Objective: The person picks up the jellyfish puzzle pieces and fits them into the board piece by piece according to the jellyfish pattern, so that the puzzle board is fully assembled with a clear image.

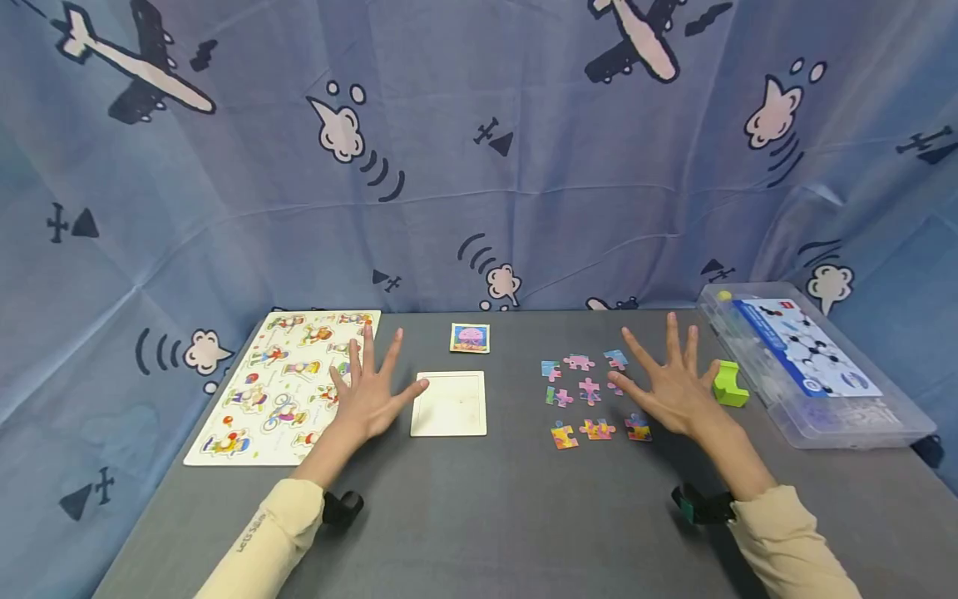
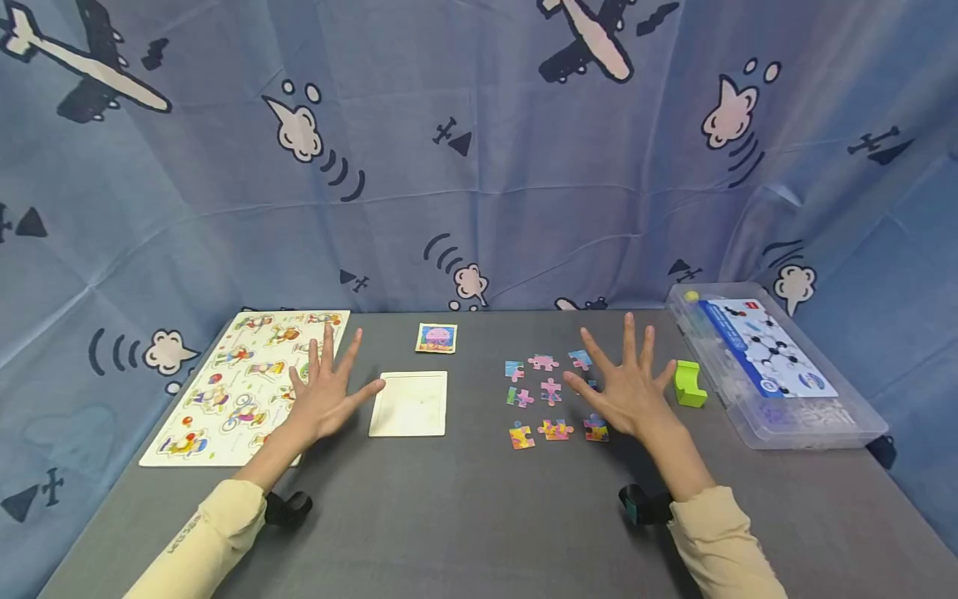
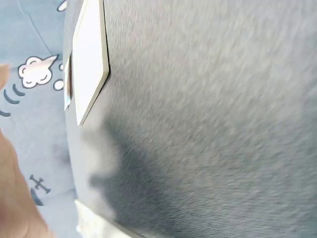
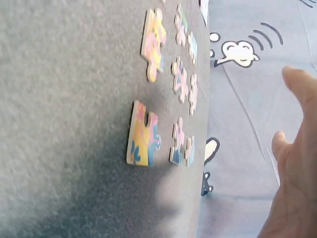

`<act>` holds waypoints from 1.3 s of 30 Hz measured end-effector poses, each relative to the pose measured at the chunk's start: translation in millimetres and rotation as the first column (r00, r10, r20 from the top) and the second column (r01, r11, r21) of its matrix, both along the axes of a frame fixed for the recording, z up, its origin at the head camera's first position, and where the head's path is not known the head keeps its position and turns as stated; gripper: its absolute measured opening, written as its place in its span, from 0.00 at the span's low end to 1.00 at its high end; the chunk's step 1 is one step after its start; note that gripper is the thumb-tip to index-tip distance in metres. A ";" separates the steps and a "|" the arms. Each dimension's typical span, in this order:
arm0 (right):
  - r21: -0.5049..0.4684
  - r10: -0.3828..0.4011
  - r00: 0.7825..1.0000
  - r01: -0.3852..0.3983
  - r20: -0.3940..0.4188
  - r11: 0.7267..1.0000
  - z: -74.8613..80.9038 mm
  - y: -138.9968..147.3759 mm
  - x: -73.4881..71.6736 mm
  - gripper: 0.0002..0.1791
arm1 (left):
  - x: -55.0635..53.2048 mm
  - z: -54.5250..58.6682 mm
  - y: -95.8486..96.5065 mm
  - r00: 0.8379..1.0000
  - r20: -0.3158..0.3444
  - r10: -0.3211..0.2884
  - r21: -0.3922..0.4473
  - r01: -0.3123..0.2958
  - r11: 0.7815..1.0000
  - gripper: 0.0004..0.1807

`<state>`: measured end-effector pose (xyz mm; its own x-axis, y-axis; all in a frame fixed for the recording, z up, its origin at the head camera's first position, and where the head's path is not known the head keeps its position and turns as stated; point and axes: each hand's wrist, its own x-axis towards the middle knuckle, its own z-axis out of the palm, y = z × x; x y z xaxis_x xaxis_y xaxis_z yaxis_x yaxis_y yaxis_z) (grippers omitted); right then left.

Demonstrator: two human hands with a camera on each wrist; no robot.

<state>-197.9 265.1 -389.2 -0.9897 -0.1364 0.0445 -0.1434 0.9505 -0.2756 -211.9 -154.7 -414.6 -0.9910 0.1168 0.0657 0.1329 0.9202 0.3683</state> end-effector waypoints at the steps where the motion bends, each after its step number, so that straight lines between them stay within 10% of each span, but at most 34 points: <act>1: -0.010 0.010 1.000 -0.010 0.001 1.000 0.2 -0.9 0.7 0.45 | 1.0 -0.4 0.2 1.000 0.015 -0.026 0.037 0.025 0.999 0.49; 9: -0.123 0.068 0.996 -0.061 0.049 0.991 1.4 -3.7 4.5 0.42 | 7.9 -7.5 1.0 0.978 0.091 -0.189 0.227 0.164 0.960 0.51; 25: -0.477 0.206 0.969 -0.120 0.133 0.870 2.3 -8.2 4.0 0.37 | 4.3 -16.0 5.6 0.955 0.062 -0.290 0.200 0.273 0.941 0.37; 39: -0.810 0.124 0.954 0.160 0.274 0.564 3.9 -11.1 1.8 0.32 | 6.6 -10.0 12.4 0.968 0.047 -0.245 0.188 0.232 0.954 0.37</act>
